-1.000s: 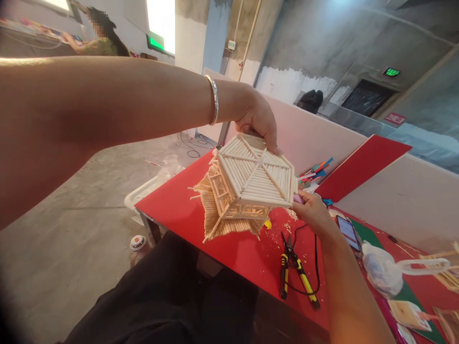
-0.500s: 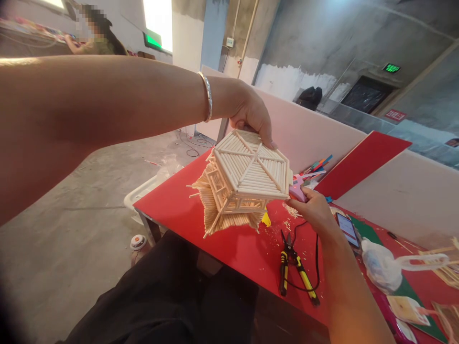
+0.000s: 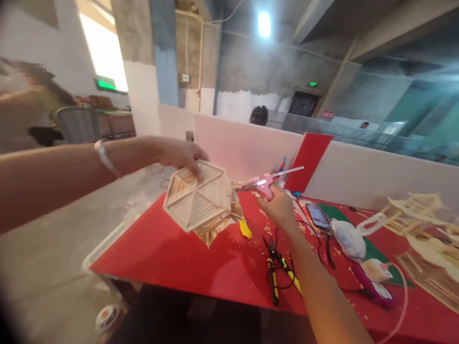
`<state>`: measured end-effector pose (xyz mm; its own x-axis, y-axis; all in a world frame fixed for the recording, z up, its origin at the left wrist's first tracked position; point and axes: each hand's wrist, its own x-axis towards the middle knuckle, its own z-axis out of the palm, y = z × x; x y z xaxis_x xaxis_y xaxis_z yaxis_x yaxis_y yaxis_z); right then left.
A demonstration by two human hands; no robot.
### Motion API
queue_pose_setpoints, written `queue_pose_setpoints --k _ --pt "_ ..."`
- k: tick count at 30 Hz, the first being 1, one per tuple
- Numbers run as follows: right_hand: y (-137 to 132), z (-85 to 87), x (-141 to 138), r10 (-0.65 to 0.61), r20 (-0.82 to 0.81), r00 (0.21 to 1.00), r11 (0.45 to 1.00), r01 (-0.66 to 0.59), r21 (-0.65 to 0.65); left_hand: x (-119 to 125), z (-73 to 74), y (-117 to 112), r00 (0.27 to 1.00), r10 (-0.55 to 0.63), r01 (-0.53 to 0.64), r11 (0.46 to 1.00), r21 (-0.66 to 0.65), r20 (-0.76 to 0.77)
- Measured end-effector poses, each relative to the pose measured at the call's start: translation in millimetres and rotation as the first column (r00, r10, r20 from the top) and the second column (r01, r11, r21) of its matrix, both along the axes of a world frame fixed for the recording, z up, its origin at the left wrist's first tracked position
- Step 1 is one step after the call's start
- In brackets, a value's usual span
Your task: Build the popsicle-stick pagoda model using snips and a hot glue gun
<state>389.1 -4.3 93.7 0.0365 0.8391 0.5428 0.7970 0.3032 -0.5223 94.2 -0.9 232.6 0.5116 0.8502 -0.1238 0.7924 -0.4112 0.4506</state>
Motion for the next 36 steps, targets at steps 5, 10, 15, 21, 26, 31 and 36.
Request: queue_pose_setpoints --k 5,10,15,21,26,31,36 --pt "-4.7 11.2 -12.5 -0.118 -0.011 0.993 0.977 0.118 0.177 -14.5 -45.0 -29.6 0.995 0.095 -0.100 0.956 0.277 0.033" --pt "-28.3 16.3 -14.9 -0.242 0.166 0.956 0.883 0.147 0.445 -25.7 -98.8 -61.3 0.996 0.011 0.062 0.643 0.763 -0.090" --pt "-61.3 13.0 -22.3 -0.368 0.324 0.872 0.803 0.121 0.584 -34.2 -131.0 -74.9 0.984 -0.052 0.177 0.435 0.883 -0.172" --pt "-73.5 -3.4 -32.7 -0.413 0.376 0.830 0.750 0.074 0.658 -35.1 -152.2 -78.9 0.976 -0.069 0.217 0.281 0.935 -0.206" --pt "-73.6 -12.1 -33.4 -0.464 0.391 0.795 0.693 0.050 0.720 -36.2 -161.4 -78.7 0.971 -0.069 0.239 0.252 0.938 -0.229" --pt "-74.0 -16.5 -34.3 -0.487 0.421 0.765 0.677 0.026 0.736 -35.5 -163.3 -81.8 0.977 -0.072 0.211 0.249 0.945 -0.199" --pt "-74.4 -19.3 -34.9 -0.494 0.429 0.756 0.675 0.023 0.737 -34.6 -161.8 -86.4 0.974 -0.085 0.223 0.243 0.944 -0.208"
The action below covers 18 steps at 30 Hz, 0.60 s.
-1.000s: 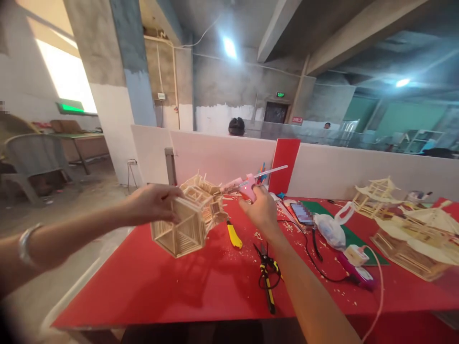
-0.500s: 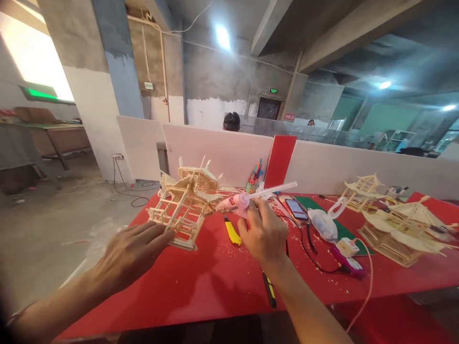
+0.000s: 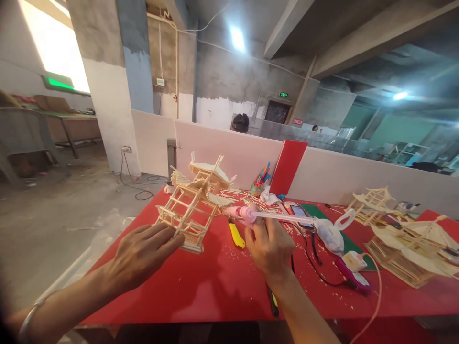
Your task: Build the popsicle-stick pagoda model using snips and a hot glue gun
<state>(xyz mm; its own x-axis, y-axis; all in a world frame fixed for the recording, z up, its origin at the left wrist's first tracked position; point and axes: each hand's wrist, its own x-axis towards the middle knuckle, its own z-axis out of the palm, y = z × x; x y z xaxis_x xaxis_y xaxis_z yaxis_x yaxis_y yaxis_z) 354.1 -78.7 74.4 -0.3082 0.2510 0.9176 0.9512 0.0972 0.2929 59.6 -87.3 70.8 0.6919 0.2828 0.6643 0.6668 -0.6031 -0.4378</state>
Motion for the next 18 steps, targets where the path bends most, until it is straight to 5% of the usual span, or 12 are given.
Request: queue_pose_setpoints --k 18 --pt "-6.8 -8.1 1.7 0.094 0.073 0.993 0.995 -0.097 0.039 1.3 0.4 -5.1 0.999 -0.037 0.037 0.999 0.001 0.018"
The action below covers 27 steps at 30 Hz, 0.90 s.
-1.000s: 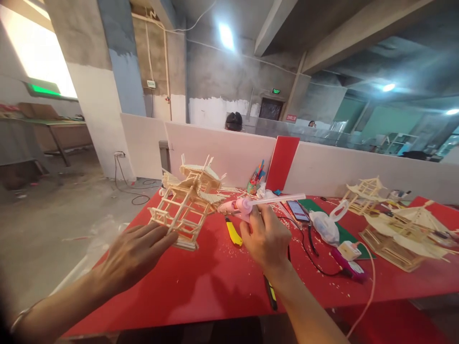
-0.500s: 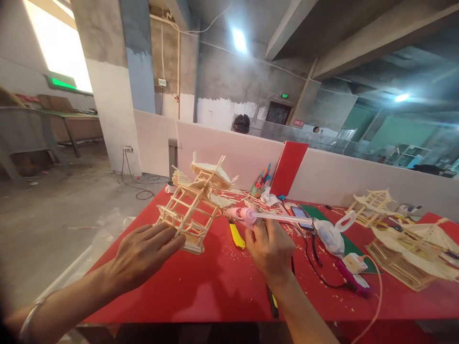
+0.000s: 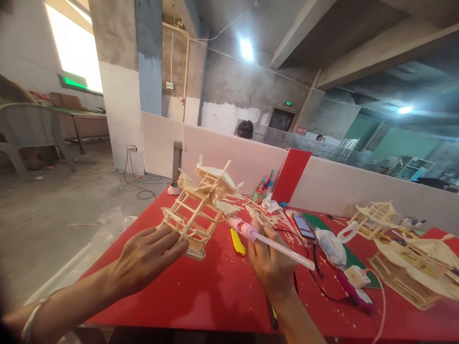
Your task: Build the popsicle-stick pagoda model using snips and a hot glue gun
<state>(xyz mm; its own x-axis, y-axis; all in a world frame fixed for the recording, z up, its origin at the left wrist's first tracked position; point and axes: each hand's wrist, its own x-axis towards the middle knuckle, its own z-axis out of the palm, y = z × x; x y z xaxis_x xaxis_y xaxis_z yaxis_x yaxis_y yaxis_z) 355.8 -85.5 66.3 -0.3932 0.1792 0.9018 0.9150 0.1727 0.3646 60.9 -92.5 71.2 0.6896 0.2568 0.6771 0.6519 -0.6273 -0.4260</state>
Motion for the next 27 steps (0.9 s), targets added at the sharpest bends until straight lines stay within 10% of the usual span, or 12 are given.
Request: queue_pose_setpoints --k 27 --pt "-10.4 -6.4 4.9 -0.010 0.038 0.999 0.999 0.008 0.053 3.4 6.0 -7.3 0.998 -0.052 0.051 0.998 0.042 0.027"
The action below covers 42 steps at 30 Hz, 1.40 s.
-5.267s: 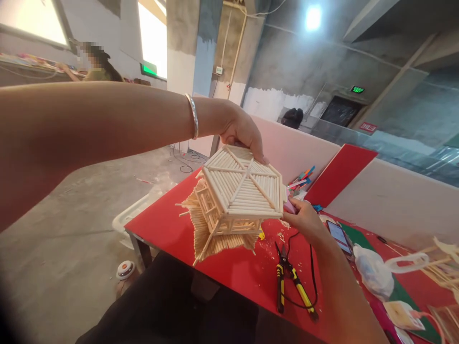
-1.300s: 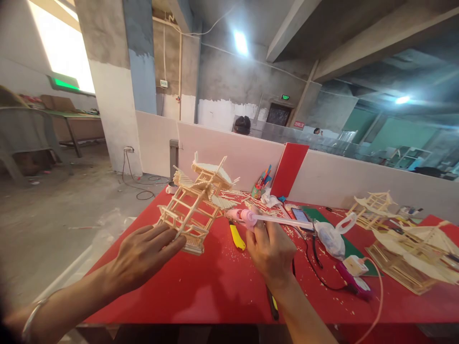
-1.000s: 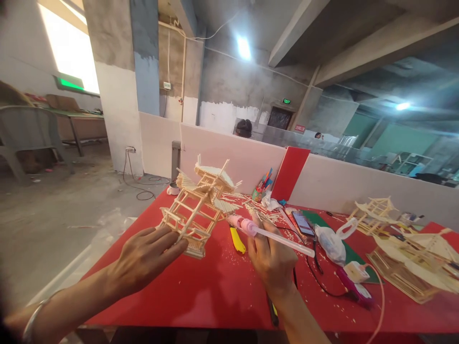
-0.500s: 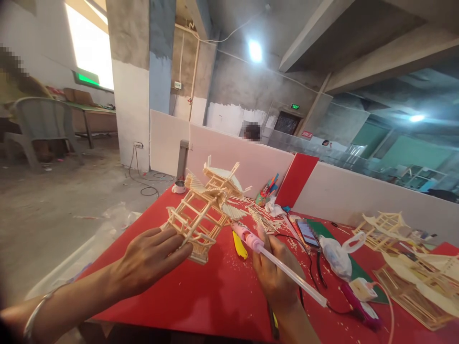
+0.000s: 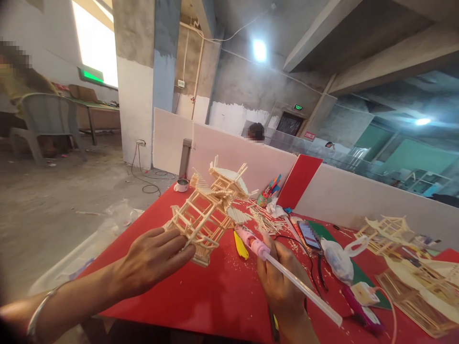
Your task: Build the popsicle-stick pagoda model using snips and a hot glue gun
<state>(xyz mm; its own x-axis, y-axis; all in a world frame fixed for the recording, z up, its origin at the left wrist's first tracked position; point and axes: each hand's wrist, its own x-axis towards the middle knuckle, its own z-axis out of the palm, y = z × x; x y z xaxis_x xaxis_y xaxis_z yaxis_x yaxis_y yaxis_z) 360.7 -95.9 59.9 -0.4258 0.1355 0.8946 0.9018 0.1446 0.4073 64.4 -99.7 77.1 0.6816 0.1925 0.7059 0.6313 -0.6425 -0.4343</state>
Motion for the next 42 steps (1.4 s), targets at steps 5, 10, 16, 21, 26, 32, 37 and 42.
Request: queue_pose_setpoints --k 5,10,16,21,26,32,37,42 --pt "-5.5 1.3 2.6 -0.001 -0.009 1.000 1.000 0.001 -0.007 -1.0 -2.3 1.2 1.000 0.009 -0.009 1.000 -0.008 -0.015" --pt "-5.9 -0.3 3.5 0.007 -0.019 1.000 1.000 -0.007 -0.010 -1.4 -3.8 1.2 1.000 -0.002 0.002 1.000 0.000 -0.013" --pt "-5.9 2.2 1.0 0.018 -0.002 1.000 1.000 -0.018 -0.007 1.6 -0.9 -0.7 1.000 -0.013 0.013 1.000 0.025 -0.006" --pt "-6.9 -0.7 3.6 -0.012 0.009 1.000 1.000 0.012 0.004 3.2 -0.1 -1.2 1.000 -0.024 0.024 0.999 0.027 0.002" --pt "-5.6 -6.8 8.0 -0.014 0.021 1.000 0.999 0.014 0.030 3.0 -4.0 1.3 1.000 -0.017 0.017 0.999 0.040 0.011" --pt "-7.7 -4.9 5.0 -0.029 -0.009 1.000 1.000 0.029 -0.008 4.5 -2.8 1.2 1.000 -0.009 0.010 0.999 0.033 -0.009" --pt "-5.8 -3.1 4.5 -0.008 -0.042 0.999 0.999 0.006 -0.033 4.9 0.0 0.4 1.000 -0.006 0.006 1.000 0.027 -0.015" --pt "-3.7 -2.9 8.7 0.022 -0.006 1.000 1.000 -0.022 -0.013 3.5 1.4 -3.3 1.000 -0.005 0.005 1.000 0.003 -0.008"
